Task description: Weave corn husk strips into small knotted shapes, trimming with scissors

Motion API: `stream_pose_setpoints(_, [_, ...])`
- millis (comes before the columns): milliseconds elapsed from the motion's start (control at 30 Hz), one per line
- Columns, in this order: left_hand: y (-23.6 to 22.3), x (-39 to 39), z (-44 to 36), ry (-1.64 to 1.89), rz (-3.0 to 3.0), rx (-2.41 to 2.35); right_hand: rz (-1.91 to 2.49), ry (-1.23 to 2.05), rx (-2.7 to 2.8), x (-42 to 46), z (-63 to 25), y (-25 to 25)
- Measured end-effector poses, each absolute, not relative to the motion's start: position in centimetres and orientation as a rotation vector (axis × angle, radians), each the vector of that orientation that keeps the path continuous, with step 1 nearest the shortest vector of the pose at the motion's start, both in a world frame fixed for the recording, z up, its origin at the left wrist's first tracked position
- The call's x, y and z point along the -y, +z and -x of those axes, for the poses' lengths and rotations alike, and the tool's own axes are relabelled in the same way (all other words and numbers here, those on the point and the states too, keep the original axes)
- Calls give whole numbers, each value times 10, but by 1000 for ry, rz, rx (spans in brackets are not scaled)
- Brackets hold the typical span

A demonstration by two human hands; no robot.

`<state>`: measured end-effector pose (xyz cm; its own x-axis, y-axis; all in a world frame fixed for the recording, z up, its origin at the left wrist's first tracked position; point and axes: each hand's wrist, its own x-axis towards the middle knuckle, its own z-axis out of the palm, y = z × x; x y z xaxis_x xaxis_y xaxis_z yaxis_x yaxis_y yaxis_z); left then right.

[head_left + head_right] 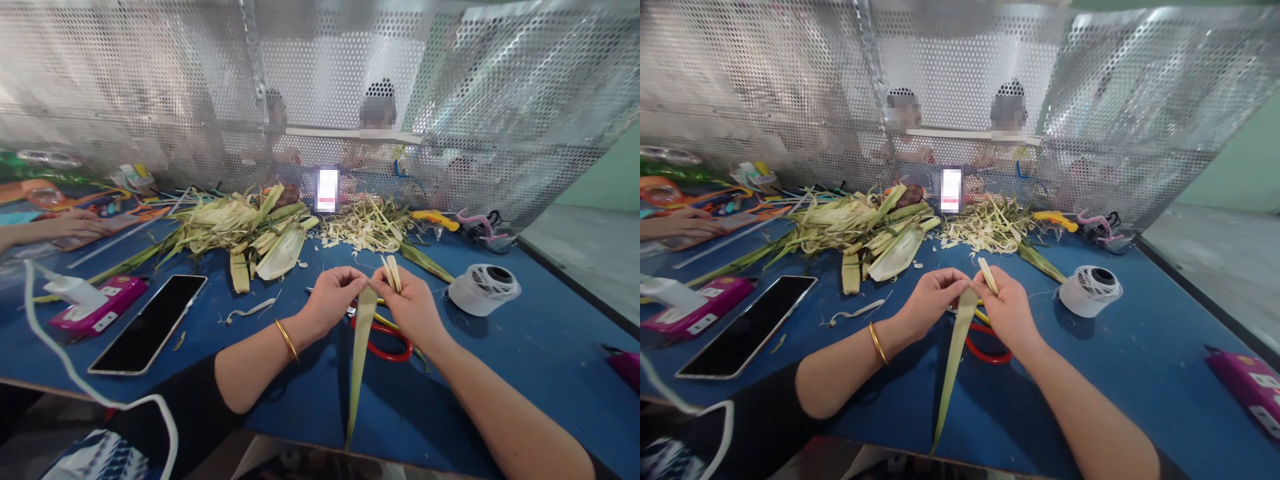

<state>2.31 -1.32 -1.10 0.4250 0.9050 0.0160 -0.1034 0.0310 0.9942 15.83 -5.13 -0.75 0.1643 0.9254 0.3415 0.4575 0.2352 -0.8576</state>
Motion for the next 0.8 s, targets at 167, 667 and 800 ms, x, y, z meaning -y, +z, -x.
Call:
stream_pose_setpoints(167, [-11,11,-23,992,-1285,-839,1339,914,1132,52,-156,-7])
stream_pose_setpoints(667, [-14,14,-25,1001,-1162,-827,1288,1052,969,52,-151,-5])
stream_pose_setpoints(800, [-14,14,-25,984,-1147,-841,1287,1090,959,52,-152,-8])
